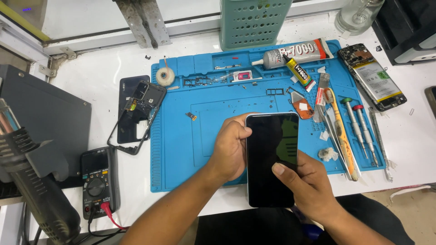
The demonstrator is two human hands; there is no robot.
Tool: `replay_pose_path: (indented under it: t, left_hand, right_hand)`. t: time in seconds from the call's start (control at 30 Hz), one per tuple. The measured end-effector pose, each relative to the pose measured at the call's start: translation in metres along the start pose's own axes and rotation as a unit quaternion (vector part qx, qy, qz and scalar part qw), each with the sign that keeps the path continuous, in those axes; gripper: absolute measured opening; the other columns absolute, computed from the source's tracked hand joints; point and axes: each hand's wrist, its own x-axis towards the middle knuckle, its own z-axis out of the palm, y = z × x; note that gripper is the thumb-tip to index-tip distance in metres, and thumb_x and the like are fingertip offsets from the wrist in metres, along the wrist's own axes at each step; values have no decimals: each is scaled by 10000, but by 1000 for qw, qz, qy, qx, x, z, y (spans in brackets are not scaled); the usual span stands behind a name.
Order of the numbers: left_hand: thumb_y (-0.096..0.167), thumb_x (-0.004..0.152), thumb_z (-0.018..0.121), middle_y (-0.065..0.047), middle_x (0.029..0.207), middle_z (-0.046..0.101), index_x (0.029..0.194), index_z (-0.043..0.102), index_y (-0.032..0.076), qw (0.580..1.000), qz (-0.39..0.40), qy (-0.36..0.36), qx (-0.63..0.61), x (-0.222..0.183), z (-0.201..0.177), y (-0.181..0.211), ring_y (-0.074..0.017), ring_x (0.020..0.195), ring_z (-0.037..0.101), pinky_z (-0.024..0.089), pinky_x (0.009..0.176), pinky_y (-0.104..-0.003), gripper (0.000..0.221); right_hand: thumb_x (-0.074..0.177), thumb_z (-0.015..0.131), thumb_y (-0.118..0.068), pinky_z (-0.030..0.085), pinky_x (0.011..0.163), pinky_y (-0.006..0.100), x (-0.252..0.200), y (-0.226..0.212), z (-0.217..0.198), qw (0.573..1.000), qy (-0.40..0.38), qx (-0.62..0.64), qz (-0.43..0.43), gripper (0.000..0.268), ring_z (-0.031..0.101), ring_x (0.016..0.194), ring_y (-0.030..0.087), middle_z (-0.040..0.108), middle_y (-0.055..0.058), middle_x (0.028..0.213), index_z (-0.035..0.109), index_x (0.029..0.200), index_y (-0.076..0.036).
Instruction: Cleaning a smartphone screen with a cloth and applying pressure to the edges to secure it to the frame.
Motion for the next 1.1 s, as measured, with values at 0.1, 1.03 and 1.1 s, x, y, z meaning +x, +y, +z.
replay_pose_path:
  t: [0.1,1.03,1.1]
  left_hand:
    - [232,968,394,-88,840,683,990,687,15,998,-50,42,-9,-1,-1,-2,-213,792,659,554,720,-375,366]
    - [27,893,397,-52,907,628,1084,642,38,983,-101,-11,151,5,2,5,-175,864,636,563,724,-293,310]
    - [-2,835,401,-19,854,588,1008,622,60,984,-103,-11,142,4,3,5,-157,776,602,537,645,-279,287]
  right_hand:
    - [981,642,-201,386,612,277,1,-1,0,1000,-1,1,-15,224,451,649,110,465,-45,688,588,783,-109]
    - [996,620,-241,379,555,248,0,-17,-10,999,11,22,-46,223,469,594,98,478,-47,655,637,826,-98]
    - [993,626,-239,387,539,235,0,-17,-11,999,13,18,-46,232,477,582,90,490,-50,652,627,808,-99]
